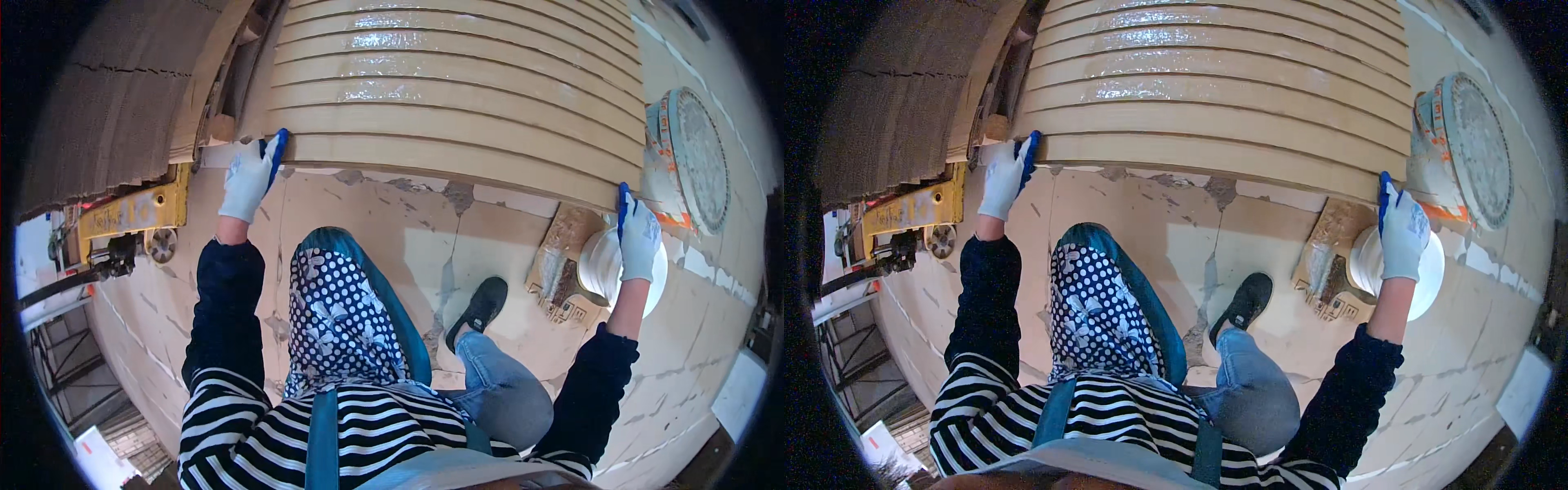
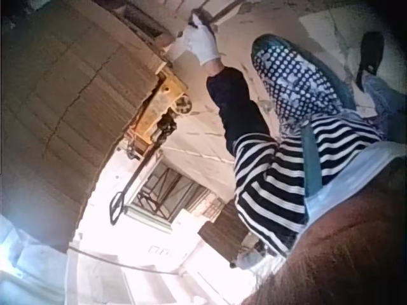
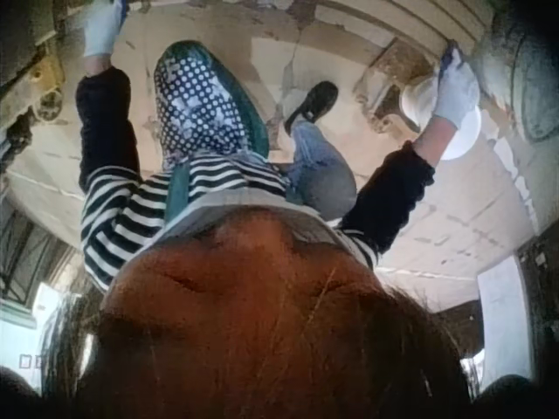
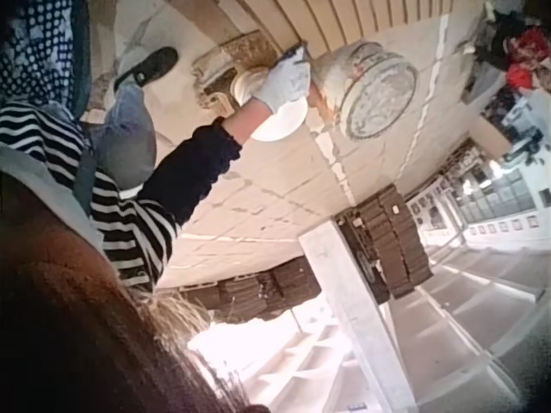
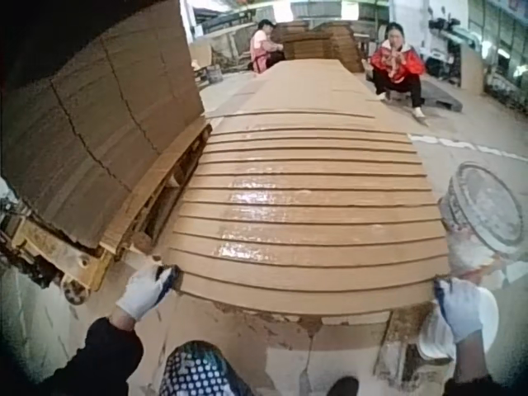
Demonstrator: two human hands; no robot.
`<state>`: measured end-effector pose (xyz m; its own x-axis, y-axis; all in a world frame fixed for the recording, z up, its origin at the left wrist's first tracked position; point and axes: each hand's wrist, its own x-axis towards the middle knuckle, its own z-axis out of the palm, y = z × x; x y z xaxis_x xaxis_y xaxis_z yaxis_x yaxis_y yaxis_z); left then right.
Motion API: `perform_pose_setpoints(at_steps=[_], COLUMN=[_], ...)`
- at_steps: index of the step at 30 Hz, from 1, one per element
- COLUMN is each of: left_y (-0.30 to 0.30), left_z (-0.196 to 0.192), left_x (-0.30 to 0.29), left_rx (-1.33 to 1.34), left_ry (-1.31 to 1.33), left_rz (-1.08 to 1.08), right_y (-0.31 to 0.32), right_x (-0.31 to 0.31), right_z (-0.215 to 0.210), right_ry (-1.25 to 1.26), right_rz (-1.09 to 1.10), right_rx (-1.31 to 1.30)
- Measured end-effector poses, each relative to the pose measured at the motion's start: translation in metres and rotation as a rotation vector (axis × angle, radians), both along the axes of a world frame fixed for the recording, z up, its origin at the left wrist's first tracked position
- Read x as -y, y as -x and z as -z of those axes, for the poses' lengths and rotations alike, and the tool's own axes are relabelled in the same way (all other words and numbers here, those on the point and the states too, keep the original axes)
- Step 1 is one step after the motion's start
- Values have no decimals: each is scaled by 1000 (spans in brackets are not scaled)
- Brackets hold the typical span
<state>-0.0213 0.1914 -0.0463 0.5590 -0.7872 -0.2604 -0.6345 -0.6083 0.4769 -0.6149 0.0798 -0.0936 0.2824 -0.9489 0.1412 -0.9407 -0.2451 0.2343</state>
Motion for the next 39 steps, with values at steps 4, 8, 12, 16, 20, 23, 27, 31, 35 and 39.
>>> perform_pose_setpoints(at_steps=[4, 8, 12, 16, 20, 23, 27, 31, 35, 39], left_y=[-19, -66, -9, -20, -40, -6, -18, -49, -61, -20], left_z=[6, -32, 31, 75, 78, 64, 71, 71, 29, 24], left_x=[10, 1, 17, 28, 45, 55, 53, 45, 27, 9], left_rx=[508, -441, -675, -415, 170, 463, 502, 401, 178, -364], left_ry=[204, 124, 1066, 1040, 783, 404, 497, 636, 398, 148], left_rz=[414, -145, -155, -404, -244, -262, -239, 23, 25, -148], right_y=[-16, -27, -1, -29, -49, -45, -44, -7, 14, 29], right_x=[-1, 17, 12, 23, 42, 44, 45, 54, 40, 10], right_z=[-55, -88, 11, 30, 10, 14, 12, 21, 12, 44], right_ry=[-190, -449, 96, 394, 187, 235, 277, 119, 20, 130], right_rz=[372, 842, 311, 342, 566, 552, 527, 352, 581, -31], right_rx=[438, 1072, 1904, 1526, 792, 779, 771, 839, 1066, -89])
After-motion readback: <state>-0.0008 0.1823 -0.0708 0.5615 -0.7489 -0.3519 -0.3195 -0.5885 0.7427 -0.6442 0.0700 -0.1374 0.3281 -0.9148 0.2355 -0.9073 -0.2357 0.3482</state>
